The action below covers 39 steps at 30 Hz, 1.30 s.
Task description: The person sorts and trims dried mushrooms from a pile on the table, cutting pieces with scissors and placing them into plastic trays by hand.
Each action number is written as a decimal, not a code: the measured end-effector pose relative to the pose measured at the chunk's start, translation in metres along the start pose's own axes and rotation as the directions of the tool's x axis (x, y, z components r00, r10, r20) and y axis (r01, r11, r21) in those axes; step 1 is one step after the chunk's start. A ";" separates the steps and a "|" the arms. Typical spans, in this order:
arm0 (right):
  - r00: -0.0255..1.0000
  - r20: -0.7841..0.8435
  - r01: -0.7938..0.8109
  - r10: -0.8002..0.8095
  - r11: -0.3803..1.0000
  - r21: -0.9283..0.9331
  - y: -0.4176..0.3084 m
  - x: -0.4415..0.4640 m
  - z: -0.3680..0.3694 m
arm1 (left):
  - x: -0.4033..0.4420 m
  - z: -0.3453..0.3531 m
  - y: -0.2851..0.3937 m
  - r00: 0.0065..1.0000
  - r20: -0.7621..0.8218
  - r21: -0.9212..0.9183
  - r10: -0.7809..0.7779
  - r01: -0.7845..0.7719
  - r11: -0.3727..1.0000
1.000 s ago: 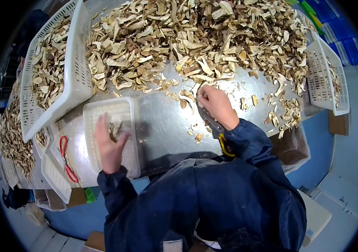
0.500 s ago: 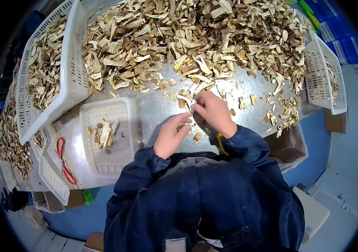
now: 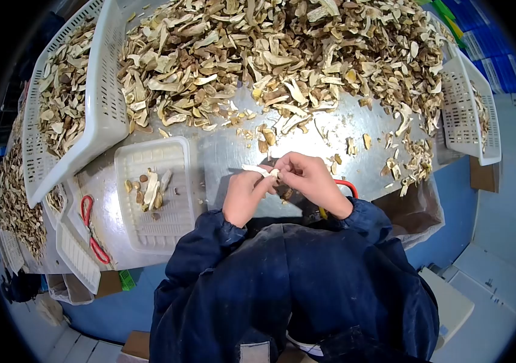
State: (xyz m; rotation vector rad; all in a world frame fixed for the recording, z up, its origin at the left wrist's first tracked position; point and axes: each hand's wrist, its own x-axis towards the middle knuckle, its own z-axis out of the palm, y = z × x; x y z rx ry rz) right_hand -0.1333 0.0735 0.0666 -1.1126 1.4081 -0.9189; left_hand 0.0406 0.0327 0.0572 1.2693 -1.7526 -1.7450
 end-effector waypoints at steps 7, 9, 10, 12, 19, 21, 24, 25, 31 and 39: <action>0.999 0.031 -0.021 0.027 0.984 -0.177 -0.004 -0.004 0.008 | -0.005 0.004 -0.011 1.000 0.014 0.050 0.019 -0.019 0.999; 1.000 0.023 0.019 -0.015 0.981 -0.195 0.002 -0.003 0.011 | -0.006 0.003 -0.010 1.000 0.014 0.037 0.006 -0.007 0.999; 0.999 0.031 0.021 -0.015 0.981 -0.195 0.001 -0.003 0.011 | -0.007 0.002 -0.009 1.000 0.019 0.031 0.002 -0.003 1.000; 0.999 0.046 0.024 -0.015 0.981 -0.192 -0.001 -0.003 0.011 | -0.008 -0.001 -0.009 0.999 0.048 -0.003 -0.002 0.002 1.000; 0.972 0.116 -0.203 0.203 0.979 -0.010 -0.005 -0.004 -0.012 | -0.011 -0.013 -0.020 0.945 0.318 -0.216 -0.081 0.155 0.964; 0.996 -0.037 0.078 -0.086 0.982 -0.169 0.003 -0.001 -0.010 | -0.012 -0.011 -0.018 0.931 0.355 -0.208 -0.081 0.163 0.964; 0.987 0.144 -0.064 0.076 0.994 -0.088 -0.003 -0.007 -0.002 | -0.014 -0.005 -0.014 0.897 0.438 -0.129 -0.053 0.121 0.984; 0.982 0.178 -0.029 0.056 0.989 -0.148 -0.005 -0.006 0.002 | -0.013 -0.003 -0.013 0.887 0.457 -0.098 -0.072 0.130 0.987; 0.983 -0.018 -0.169 0.180 0.951 0.260 -0.015 0.004 -0.006 | -0.015 0.001 -0.029 0.924 0.354 -0.401 -0.145 0.290 0.869; 0.956 -0.160 0.099 -0.246 0.784 -0.613 0.000 0.056 0.002 | -0.009 -0.006 -0.048 0.843 0.539 -0.838 -0.010 0.537 0.102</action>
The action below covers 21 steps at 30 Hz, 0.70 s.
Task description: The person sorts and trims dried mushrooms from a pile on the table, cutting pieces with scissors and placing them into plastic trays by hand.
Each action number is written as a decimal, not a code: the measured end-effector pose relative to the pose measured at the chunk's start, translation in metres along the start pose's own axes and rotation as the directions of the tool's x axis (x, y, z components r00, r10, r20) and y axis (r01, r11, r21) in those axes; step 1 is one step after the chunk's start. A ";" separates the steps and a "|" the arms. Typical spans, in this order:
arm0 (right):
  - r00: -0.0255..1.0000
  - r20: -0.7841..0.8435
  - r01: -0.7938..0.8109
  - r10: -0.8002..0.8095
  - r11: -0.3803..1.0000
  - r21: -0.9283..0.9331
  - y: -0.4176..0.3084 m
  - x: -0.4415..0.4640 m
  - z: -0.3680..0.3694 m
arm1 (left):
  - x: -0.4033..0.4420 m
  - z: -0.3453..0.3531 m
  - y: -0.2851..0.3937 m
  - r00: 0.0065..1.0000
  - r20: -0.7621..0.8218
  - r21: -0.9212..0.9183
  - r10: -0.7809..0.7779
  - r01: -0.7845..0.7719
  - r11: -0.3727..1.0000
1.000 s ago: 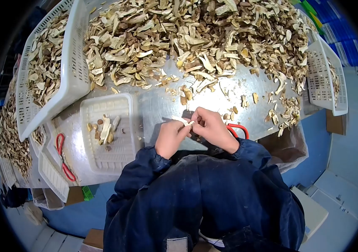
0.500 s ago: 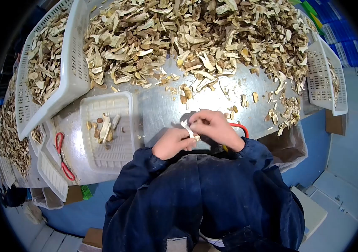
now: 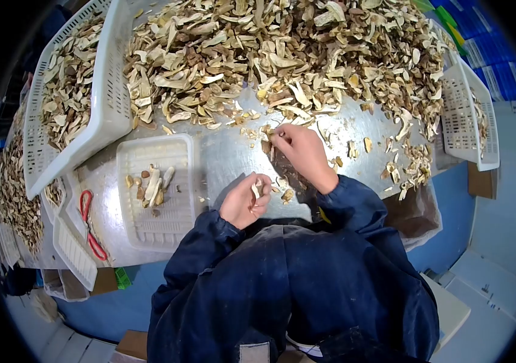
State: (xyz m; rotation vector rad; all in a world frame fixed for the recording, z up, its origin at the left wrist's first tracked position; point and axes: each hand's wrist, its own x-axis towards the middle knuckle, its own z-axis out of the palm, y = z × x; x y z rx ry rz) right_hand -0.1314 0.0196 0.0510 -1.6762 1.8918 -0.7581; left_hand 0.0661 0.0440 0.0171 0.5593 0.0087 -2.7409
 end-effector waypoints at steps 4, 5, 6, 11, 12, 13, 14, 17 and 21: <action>0.997 0.012 0.072 -0.071 0.964 -0.256 0.009 0.010 0.017 | -0.004 0.001 0.001 1.000 0.022 -0.015 -0.006 0.007 1.000; 0.996 -0.007 0.087 -0.090 0.974 -0.207 0.012 0.009 0.018 | -0.003 -0.003 0.001 1.000 0.004 0.000 0.029 -0.029 1.000; 0.999 0.036 0.030 -0.027 0.996 -0.083 0.011 0.007 0.015 | 0.000 -0.005 0.001 0.998 -0.012 0.013 0.066 -0.066 0.998; 0.953 0.278 -0.250 0.122 0.834 0.491 0.014 -0.022 0.005 | 0.001 0.018 0.004 0.932 -0.272 0.319 0.240 -0.148 0.936; 0.931 0.336 -0.307 0.142 0.802 0.512 0.009 -0.028 0.001 | 0.003 0.025 0.002 0.916 -0.285 0.378 0.282 -0.163 0.911; 0.906 0.393 -0.363 0.158 0.767 0.528 -0.001 -0.032 -0.006 | 0.004 0.028 0.001 0.899 -0.294 0.436 0.325 -0.176 0.882; 0.878 0.449 -0.417 0.169 0.730 0.541 -0.006 -0.036 -0.009 | 0.004 0.027 0.000 0.909 -0.269 0.476 0.319 -0.163 0.864; 0.844 0.513 -0.480 0.156 0.647 0.593 -0.011 -0.043 -0.012 | 0.005 0.026 -0.001 0.931 -0.204 0.555 0.301 -0.143 0.819; 0.973 0.194 -0.185 0.126 0.928 0.323 0.003 -0.025 -0.018 | 0.001 0.020 0.003 0.961 -0.157 0.496 0.228 -0.123 0.860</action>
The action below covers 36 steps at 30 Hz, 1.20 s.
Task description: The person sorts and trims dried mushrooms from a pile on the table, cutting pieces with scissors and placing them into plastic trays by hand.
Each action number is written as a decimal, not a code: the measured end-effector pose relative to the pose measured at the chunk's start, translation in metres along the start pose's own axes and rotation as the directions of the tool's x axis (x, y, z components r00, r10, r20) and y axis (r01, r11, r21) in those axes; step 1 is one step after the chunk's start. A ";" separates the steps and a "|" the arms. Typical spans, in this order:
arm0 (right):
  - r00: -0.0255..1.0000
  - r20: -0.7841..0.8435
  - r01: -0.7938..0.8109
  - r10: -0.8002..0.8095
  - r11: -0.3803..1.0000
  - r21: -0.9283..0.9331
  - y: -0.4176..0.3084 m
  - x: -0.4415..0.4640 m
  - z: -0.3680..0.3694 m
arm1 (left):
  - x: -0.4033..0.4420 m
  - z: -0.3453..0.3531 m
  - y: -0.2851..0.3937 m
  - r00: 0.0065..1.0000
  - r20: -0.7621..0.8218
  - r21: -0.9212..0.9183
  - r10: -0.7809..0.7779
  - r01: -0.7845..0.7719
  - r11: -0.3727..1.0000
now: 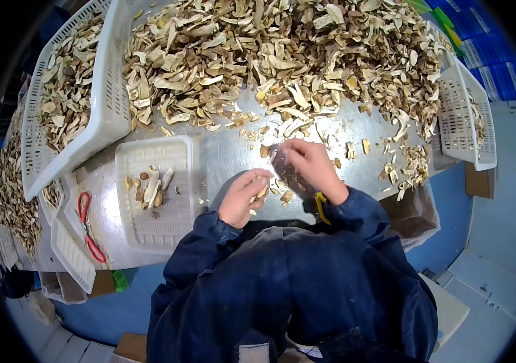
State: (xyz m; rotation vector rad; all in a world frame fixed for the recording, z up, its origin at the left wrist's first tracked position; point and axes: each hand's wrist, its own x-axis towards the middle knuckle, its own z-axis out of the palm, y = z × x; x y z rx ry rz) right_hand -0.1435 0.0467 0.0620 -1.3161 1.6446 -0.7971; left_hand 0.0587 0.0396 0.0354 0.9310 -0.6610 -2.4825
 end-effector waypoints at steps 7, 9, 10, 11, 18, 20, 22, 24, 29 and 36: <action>0.951 0.005 0.216 -0.310 0.653 -0.726 0.012 0.043 -0.006 | 0.002 -0.011 -0.010 0.948 0.314 -0.586 0.054 0.149 0.796; 0.946 0.028 0.224 -0.323 0.590 -0.776 0.016 0.049 -0.004 | 0.006 -0.015 -0.009 0.933 0.354 -0.665 0.064 0.203 0.719; 0.946 0.008 0.218 -0.323 0.620 -0.754 0.017 0.049 -0.003 | 0.007 -0.016 -0.007 0.924 0.375 -0.698 0.070 0.232 0.677; 0.946 -0.015 0.210 -0.322 0.649 -0.732 0.018 0.049 -0.003 | 0.007 -0.013 -0.007 0.978 0.211 -0.714 -0.002 0.155 0.683; 0.969 0.162 0.217 -0.188 0.958 -0.186 -0.032 -0.004 -0.001 | 0.009 0.004 -0.003 0.994 -0.085 -0.729 -0.072 -0.013 0.685; 0.979 -0.025 0.177 -0.204 0.898 -0.402 -0.010 0.002 -0.009 | 0.010 -0.001 -0.008 0.993 -0.066 -0.748 -0.094 0.013 0.663; 0.961 -0.186 0.079 -0.205 0.848 -0.525 0.012 0.009 -0.028 | 0.012 -0.014 -0.014 0.995 -0.001 -0.766 -0.097 0.061 0.640; 0.936 -0.270 0.051 -0.227 0.844 -0.534 0.021 0.011 -0.047 | 0.013 -0.019 -0.016 0.990 0.127 -0.801 -0.056 0.136 0.583; 0.972 -0.215 -0.060 -0.093 0.789 -0.612 0.022 -0.001 -0.036 | 0.015 -0.014 -0.014 0.979 0.178 -0.804 -0.100 0.203 0.560; 0.981 -0.148 -0.155 0.126 0.968 -0.200 0.006 -0.016 -0.017 | 0.008 0.009 -0.002 0.999 -0.035 -0.281 -0.023 0.012 0.960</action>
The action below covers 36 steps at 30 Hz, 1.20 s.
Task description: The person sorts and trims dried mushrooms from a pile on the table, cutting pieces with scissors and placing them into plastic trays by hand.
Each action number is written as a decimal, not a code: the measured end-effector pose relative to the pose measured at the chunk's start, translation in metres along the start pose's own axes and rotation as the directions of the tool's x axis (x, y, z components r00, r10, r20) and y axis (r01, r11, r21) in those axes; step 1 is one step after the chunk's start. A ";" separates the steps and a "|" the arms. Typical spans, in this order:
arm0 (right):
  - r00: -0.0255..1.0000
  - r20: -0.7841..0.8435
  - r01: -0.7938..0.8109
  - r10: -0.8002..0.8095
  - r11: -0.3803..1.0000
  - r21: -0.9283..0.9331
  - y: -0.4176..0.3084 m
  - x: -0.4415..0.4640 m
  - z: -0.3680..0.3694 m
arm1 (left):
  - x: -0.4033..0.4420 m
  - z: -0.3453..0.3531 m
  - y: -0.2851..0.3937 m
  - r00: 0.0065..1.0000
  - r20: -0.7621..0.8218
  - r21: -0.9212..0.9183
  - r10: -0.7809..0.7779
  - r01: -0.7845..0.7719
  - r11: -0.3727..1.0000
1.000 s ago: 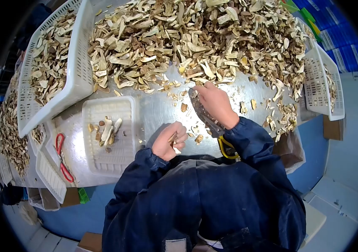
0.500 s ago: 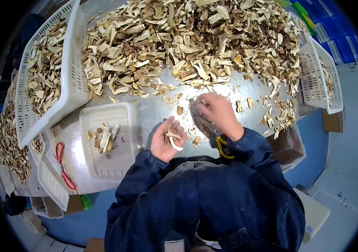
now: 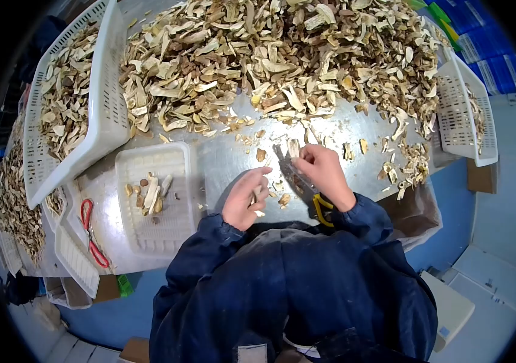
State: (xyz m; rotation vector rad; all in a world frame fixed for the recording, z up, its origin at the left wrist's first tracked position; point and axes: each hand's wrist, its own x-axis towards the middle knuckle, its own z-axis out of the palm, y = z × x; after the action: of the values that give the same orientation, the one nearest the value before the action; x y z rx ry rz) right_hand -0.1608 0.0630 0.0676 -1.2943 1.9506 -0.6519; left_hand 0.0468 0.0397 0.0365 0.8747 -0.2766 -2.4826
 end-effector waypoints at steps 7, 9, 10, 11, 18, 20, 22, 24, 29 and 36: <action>0.968 0.159 0.149 -0.196 0.952 0.268 -0.033 -0.036 0.001 | 0.009 0.003 -0.006 1.000 0.017 0.269 -0.005 0.000 0.963; 0.982 0.035 0.169 -0.186 0.943 0.286 -0.024 -0.031 -0.002 | 0.005 -0.003 0.003 0.985 0.130 0.169 -0.116 0.093 0.981; 0.971 0.028 0.224 -0.239 0.939 0.262 -0.020 -0.026 -0.006 | 0.008 -0.008 0.006 0.931 0.285 0.046 -0.228 0.225 0.973; 0.963 0.084 0.214 -0.256 0.917 0.336 -0.019 -0.024 -0.007 | 0.007 -0.007 0.004 0.931 0.242 0.002 -0.274 0.282 0.959; 0.922 0.386 -0.179 -0.042 0.836 0.518 -0.006 -0.020 -0.010 | 0.008 -0.005 -0.006 0.976 0.120 0.168 -0.182 0.161 0.973; 0.934 0.355 -0.267 0.027 0.714 0.648 -0.002 -0.020 -0.005 | 0.006 -0.006 -0.001 0.990 0.112 0.100 -0.083 0.072 0.992; 0.938 0.336 -0.317 0.081 0.587 0.745 0.001 -0.022 0.001 | 0.004 -0.004 0.000 0.993 0.115 0.053 -0.025 0.019 0.998; 0.940 0.323 -0.334 0.108 0.477 0.813 0.002 -0.024 0.007 | 0.003 -0.002 0.000 0.991 0.135 0.026 0.001 -0.005 1.000; 0.938 0.342 -0.322 0.053 0.497 0.806 0.005 -0.034 0.024 | 0.003 0.014 -0.007 0.986 0.053 0.208 0.157 -0.165 0.964; 0.950 0.304 -0.161 -0.077 0.713 0.683 -0.003 -0.040 0.022 | 0.002 0.017 -0.010 0.979 -0.006 0.348 0.205 -0.190 0.918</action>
State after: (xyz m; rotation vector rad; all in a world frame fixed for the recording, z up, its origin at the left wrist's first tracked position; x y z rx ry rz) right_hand -0.1315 0.0983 0.0667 -0.7917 1.2544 -0.9792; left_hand 0.0312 0.0477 0.0452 0.9820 -0.7685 -2.2577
